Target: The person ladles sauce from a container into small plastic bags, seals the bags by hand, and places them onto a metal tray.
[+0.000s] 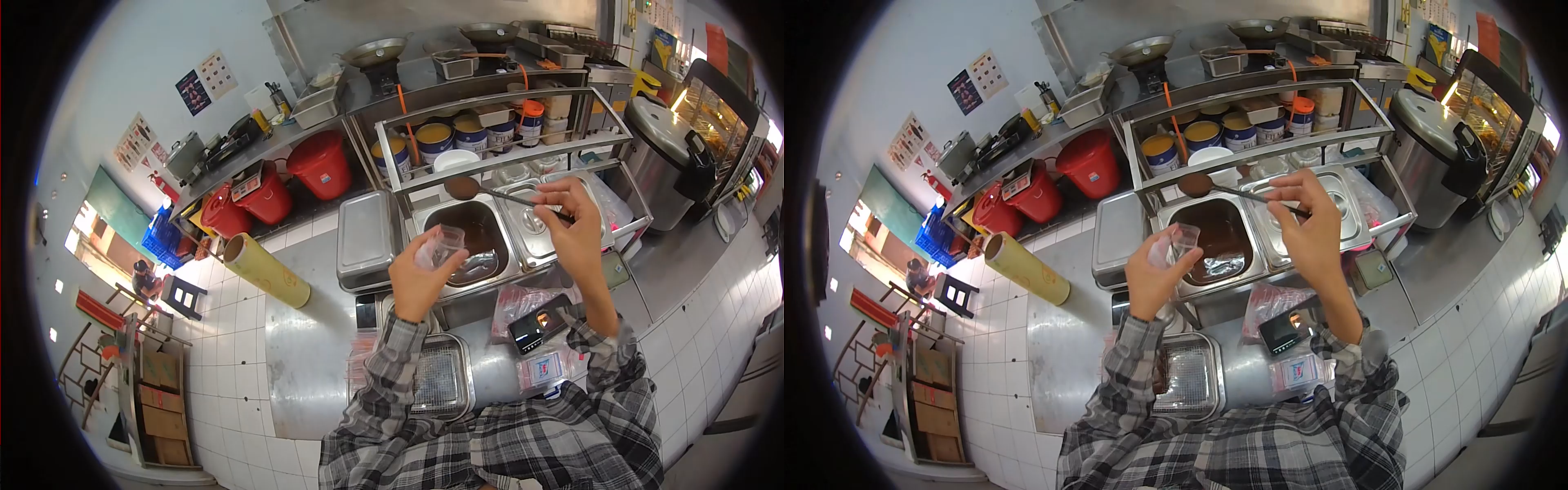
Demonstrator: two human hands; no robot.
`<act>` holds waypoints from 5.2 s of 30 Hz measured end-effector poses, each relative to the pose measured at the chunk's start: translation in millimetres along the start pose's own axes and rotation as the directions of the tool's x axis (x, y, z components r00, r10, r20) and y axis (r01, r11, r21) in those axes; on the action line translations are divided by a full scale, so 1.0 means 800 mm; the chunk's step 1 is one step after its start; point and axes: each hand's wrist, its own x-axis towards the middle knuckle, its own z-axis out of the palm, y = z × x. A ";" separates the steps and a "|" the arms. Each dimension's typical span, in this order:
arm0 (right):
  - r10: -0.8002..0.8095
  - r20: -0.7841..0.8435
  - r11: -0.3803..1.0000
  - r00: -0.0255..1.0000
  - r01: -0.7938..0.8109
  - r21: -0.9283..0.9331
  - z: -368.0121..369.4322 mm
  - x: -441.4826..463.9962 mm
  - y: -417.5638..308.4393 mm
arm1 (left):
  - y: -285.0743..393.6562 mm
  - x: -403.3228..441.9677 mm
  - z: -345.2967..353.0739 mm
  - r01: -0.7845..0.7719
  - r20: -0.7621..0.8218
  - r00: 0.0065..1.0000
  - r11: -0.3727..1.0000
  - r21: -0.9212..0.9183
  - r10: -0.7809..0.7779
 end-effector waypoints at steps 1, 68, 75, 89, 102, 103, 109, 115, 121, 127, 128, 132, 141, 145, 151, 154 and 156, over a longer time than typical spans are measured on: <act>0.011 0.013 1.000 1.000 -0.012 0.008 -0.006 0.007 -0.006 | -0.009 0.010 0.008 -0.036 0.003 0.999 0.998 0.051 0.035; -0.503 0.041 0.799 0.863 0.482 -0.359 -0.014 0.007 -0.034 | 0.004 0.024 0.032 0.046 -0.001 0.998 0.816 -0.577 -0.057; -0.008 0.105 0.927 0.994 0.047 -0.372 -0.004 0.003 0.037 | 0.001 -0.022 0.006 -0.101 -0.312 0.950 0.966 -0.238 0.022; -0.113 0.384 0.922 0.916 -0.047 0.385 0.134 -0.138 0.016 | 0.004 -0.108 -0.054 0.094 -0.252 0.944 0.908 -0.409 -0.211; -0.028 0.592 0.762 0.805 -0.367 0.534 0.166 -0.188 0.048 | -0.027 -0.186 -0.104 0.258 -0.284 0.900 0.930 -0.262 -0.329; -0.070 0.581 0.804 0.811 -0.298 0.514 0.168 -0.188 0.052 | -0.030 -0.189 -0.104 0.240 -0.304 0.909 0.954 -0.181 -0.286; -0.201 0.613 0.876 0.764 -0.140 0.462 0.183 -0.213 0.059 | -0.047 -0.221 -0.101 0.322 -0.368 0.887 0.945 0.056 -0.281; 0.068 0.702 0.711 0.708 -0.528 0.464 0.203 -0.263 0.082 | -0.059 -0.261 -0.131 0.578 -0.129 0.777 0.780 -0.239 -0.616; 0.143 0.801 0.640 0.582 -0.671 0.373 0.204 -0.311 0.094 | -0.089 -0.301 -0.126 0.551 -0.088 0.828 0.833 -0.055 -0.553; 0.062 0.867 0.678 0.494 -0.659 0.326 0.216 -0.341 0.127 | -0.101 -0.325 -0.124 0.469 -0.101 0.883 0.849 0.244 -0.459; 0.081 0.877 0.677 0.473 -0.672 0.300 0.220 -0.346 0.131 | -0.106 -0.330 -0.125 0.471 -0.107 0.882 0.839 0.273 -0.460; 0.208 0.886 0.694 0.414 -0.701 0.164 0.229 -0.355 0.140 | -0.122 -0.335 -0.156 0.593 0.001 0.780 0.740 0.317 -0.625; 0.272 0.823 0.774 0.500 -0.621 0.122 0.242 -0.348 0.150 | -0.144 -0.306 -0.178 0.594 0.090 0.748 0.724 0.350 -0.657; 0.170 0.717 0.938 0.676 -0.334 0.092 0.231 -0.340 0.154 | -0.158 -0.291 -0.165 0.496 0.013 0.829 0.746 0.444 -0.559; 0.287 0.736 0.887 0.614 -0.460 0.038 0.223 -0.338 0.164 | -0.181 -0.291 -0.156 0.462 -0.091 0.865 0.712 0.529 -0.494; 0.293 0.769 0.833 0.568 -0.547 0.086 0.237 -0.351 0.178 | -0.165 -0.288 -0.153 0.383 -0.033 0.907 0.788 0.482 -0.420; 0.259 0.780 0.828 0.570 -0.547 0.124 0.247 -0.355 0.180 | -0.166 -0.289 -0.155 0.412 -0.062 0.889 0.733 0.542 -0.454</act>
